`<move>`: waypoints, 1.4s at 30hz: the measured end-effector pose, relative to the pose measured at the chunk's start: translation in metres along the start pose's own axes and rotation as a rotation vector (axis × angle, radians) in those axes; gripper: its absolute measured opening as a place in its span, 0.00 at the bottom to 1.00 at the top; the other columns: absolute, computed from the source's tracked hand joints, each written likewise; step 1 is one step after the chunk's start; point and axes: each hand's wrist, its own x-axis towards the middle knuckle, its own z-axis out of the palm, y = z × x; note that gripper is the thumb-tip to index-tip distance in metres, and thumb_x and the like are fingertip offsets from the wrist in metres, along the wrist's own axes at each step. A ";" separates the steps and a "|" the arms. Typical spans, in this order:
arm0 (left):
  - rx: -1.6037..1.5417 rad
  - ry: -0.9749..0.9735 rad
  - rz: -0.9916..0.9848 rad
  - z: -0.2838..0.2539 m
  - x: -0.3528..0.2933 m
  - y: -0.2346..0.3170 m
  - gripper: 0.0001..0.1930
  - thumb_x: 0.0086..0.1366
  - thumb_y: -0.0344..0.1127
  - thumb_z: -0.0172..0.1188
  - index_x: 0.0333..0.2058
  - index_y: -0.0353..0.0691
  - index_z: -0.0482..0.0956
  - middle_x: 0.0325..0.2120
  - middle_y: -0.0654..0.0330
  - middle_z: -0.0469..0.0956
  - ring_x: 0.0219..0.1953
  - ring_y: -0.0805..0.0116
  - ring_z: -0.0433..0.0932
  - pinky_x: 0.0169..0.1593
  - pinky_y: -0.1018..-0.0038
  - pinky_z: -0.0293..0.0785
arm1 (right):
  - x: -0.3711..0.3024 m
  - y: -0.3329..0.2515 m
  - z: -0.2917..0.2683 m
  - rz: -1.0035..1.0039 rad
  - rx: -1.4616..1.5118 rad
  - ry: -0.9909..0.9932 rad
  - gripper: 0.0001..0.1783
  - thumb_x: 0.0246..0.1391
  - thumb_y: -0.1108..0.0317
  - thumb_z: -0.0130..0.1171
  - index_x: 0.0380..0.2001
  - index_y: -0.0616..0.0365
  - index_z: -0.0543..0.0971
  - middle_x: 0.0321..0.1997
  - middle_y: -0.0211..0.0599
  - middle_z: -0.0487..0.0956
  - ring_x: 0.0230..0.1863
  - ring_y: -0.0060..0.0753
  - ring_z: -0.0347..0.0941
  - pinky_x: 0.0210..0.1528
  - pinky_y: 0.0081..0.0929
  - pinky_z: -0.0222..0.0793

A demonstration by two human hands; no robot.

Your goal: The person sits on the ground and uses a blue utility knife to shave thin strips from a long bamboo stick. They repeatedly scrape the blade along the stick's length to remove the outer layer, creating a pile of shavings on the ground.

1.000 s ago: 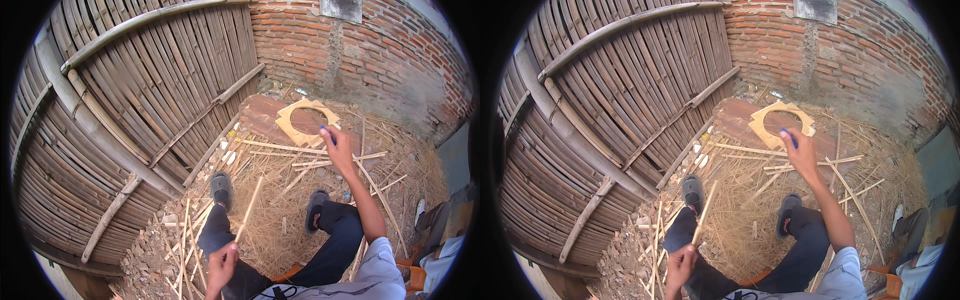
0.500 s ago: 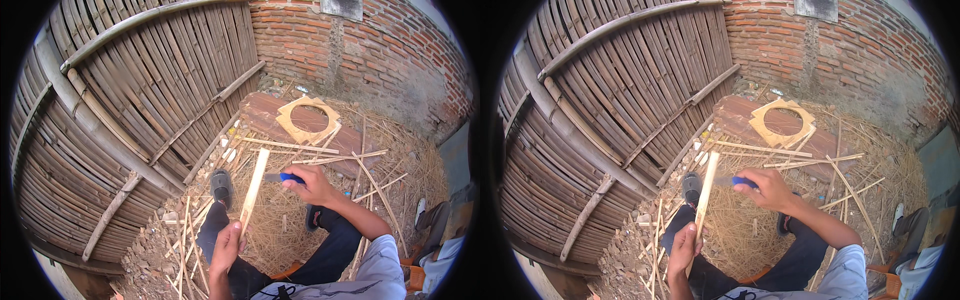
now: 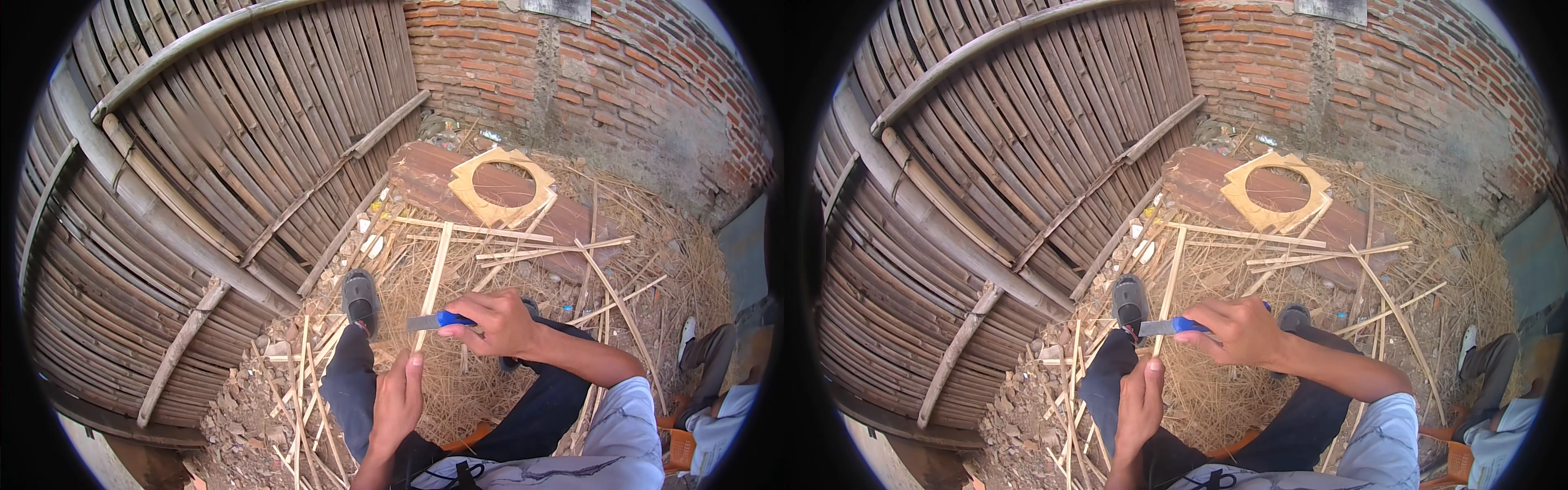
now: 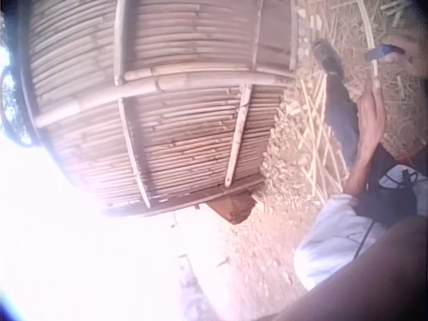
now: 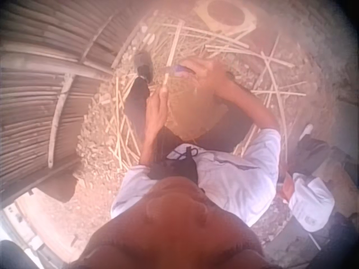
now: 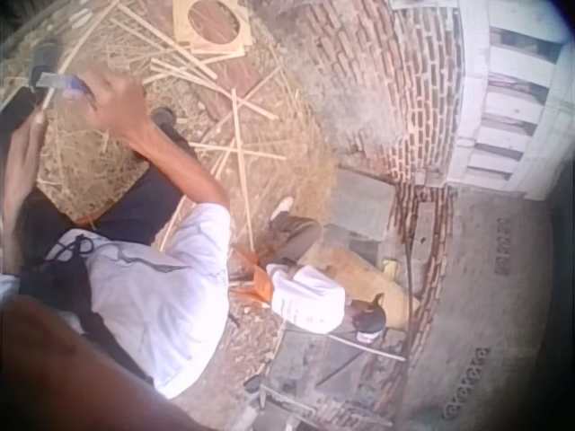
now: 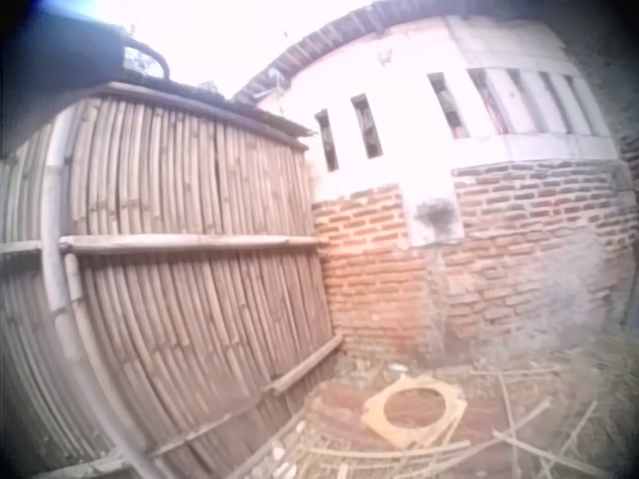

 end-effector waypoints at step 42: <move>-0.201 -0.225 -0.133 0.008 0.004 -0.028 0.29 0.87 0.48 0.37 0.28 0.32 0.70 0.18 0.54 0.67 0.21 0.58 0.65 0.31 0.56 0.64 | 0.006 0.025 -0.003 0.135 -0.163 0.177 0.16 0.66 0.55 0.69 0.43 0.57 0.87 0.31 0.41 0.87 0.22 0.39 0.82 0.22 0.34 0.74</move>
